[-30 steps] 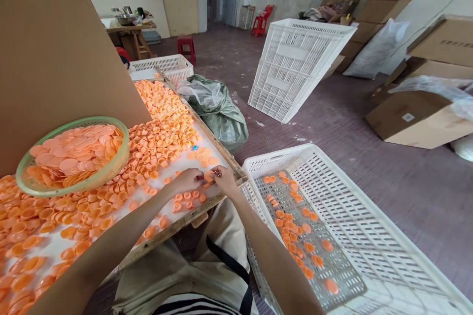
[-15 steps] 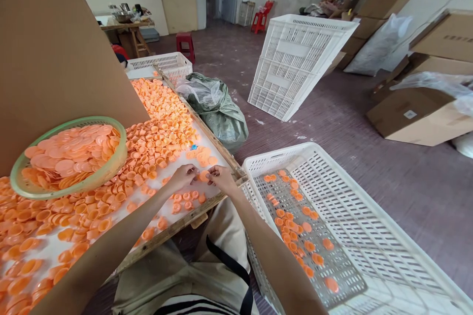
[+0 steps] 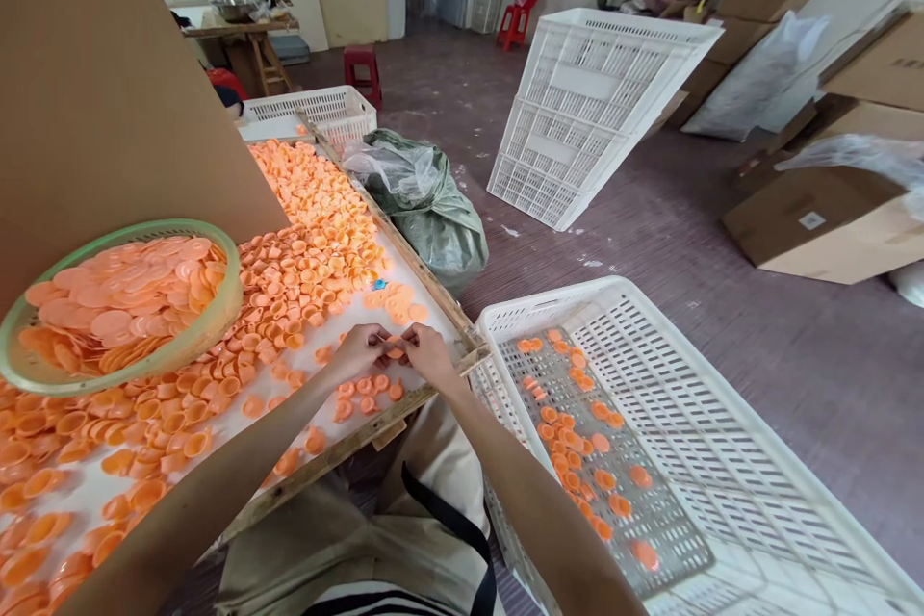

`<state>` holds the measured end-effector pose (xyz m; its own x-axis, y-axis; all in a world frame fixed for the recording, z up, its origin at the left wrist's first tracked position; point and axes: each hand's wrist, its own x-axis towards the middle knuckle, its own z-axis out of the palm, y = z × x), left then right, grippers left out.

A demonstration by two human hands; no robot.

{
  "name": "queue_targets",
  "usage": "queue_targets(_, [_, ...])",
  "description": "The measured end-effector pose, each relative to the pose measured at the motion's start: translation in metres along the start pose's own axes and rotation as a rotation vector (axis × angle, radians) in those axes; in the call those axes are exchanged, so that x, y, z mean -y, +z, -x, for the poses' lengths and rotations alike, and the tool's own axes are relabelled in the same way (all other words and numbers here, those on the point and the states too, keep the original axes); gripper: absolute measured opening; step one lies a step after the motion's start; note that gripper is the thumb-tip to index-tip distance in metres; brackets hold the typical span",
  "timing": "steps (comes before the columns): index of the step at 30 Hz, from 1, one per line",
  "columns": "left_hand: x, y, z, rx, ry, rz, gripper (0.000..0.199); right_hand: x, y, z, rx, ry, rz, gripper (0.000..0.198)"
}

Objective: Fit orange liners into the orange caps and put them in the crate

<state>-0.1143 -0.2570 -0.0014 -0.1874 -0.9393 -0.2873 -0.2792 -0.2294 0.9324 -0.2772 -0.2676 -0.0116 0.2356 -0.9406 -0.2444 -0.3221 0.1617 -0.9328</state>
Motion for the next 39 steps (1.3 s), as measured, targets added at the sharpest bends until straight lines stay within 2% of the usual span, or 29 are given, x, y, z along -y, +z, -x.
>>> queue_targets(5, [0.000,0.000,-0.003,0.010,0.003,-0.041,0.008,0.000,0.000,-0.003,0.002,-0.029,0.076,0.013])
queue_targets(16, [-0.008,-0.002,-0.006,0.054,-0.057,-0.073,0.012,-0.004,-0.005,-0.008,0.106,0.004,-0.031,0.011])
queue_targets(25, [-0.005,-0.003,-0.013,0.066,-0.070,-0.097,0.013,-0.005,-0.003,-0.011,0.093,0.045,0.006,0.014])
queue_targets(28, [-0.004,-0.004,-0.018,0.079,-0.105,-0.162,0.011,-0.007,-0.002,-0.015,0.115,0.107,-0.020,0.014])
queue_targets(32, [-0.004,-0.003,-0.029,0.081,-0.255,-0.216,0.003,-0.004,-0.003,-0.025,0.161,0.249,-0.015,0.018])
queue_targets(36, [-0.007,-0.001,-0.035,0.060,-0.347,-0.184,0.010,0.002,-0.005,-0.037,0.273,0.319,0.010,0.023])
queue_targets(39, [-0.012,0.001,-0.030,0.029,-0.353,-0.116,0.011,0.006,-0.004,-0.036,0.280,0.349,0.028,0.025])
